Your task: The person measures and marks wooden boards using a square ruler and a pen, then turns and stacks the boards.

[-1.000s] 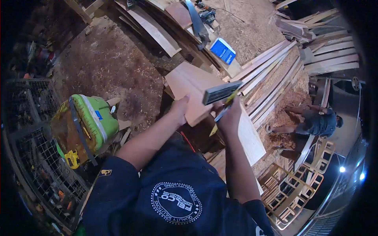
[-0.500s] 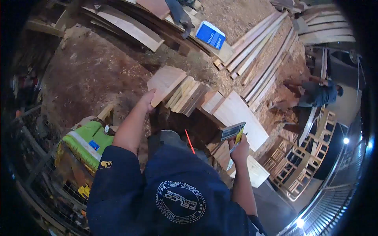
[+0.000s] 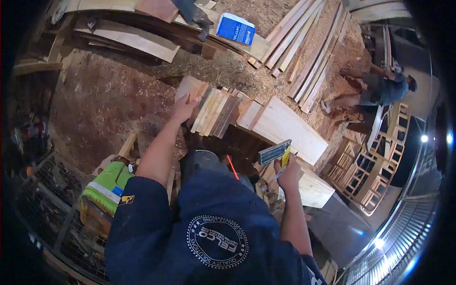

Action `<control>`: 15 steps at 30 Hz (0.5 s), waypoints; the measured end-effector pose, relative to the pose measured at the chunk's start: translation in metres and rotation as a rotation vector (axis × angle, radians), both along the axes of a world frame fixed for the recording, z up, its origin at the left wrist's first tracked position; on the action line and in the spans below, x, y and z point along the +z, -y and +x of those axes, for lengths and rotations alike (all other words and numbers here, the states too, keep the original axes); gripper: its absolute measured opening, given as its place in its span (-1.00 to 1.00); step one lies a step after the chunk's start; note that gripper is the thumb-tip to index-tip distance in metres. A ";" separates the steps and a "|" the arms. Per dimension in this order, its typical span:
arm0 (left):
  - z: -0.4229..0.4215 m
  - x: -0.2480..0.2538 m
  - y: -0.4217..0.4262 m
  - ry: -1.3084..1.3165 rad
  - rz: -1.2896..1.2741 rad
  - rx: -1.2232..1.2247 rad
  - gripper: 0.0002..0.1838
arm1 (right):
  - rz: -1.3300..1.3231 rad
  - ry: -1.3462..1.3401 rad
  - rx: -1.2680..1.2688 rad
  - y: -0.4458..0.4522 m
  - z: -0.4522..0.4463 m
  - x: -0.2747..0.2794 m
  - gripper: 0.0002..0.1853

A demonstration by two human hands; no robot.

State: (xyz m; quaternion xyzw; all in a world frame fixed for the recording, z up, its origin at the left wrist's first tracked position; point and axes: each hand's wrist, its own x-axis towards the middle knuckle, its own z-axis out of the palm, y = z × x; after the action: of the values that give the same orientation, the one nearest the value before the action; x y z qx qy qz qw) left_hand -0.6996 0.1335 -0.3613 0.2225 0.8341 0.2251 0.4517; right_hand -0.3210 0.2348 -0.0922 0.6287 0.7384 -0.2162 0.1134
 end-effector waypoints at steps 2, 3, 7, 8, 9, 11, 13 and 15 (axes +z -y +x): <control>0.003 -0.002 -0.012 -0.006 -0.004 -0.008 -0.29 | 0.039 -0.036 -0.013 0.000 0.006 0.001 -0.65; 0.002 -0.022 -0.011 0.005 0.026 -0.042 -0.29 | 0.093 -0.022 0.034 0.002 0.015 -0.003 -0.65; -0.009 -0.062 -0.001 0.011 0.123 -0.104 -0.33 | 0.100 0.021 -0.001 0.019 0.051 -0.020 -0.58; -0.008 -0.053 0.002 0.001 0.143 -0.098 -0.35 | 0.051 0.022 -0.063 0.024 0.055 -0.021 -0.55; -0.007 -0.044 0.006 0.130 0.055 0.015 -0.37 | 0.077 0.021 -0.064 0.029 0.060 -0.022 -0.54; -0.003 -0.035 0.017 0.361 -0.106 0.215 -0.39 | 0.076 0.016 -0.088 0.036 0.067 -0.019 -0.51; 0.003 -0.051 0.030 0.530 -0.243 0.343 -0.38 | -0.033 0.001 -0.180 0.039 0.070 -0.007 -0.44; -0.016 -0.113 0.051 0.782 -0.247 0.224 -0.32 | -0.190 0.004 -0.324 0.045 0.076 0.004 -0.29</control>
State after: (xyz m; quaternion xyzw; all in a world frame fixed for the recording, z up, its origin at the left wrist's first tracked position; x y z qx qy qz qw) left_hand -0.7155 0.0822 -0.4747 -0.0276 0.6396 0.2384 0.7303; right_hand -0.2447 0.1899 -0.0879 0.7262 0.6035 -0.2991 0.1374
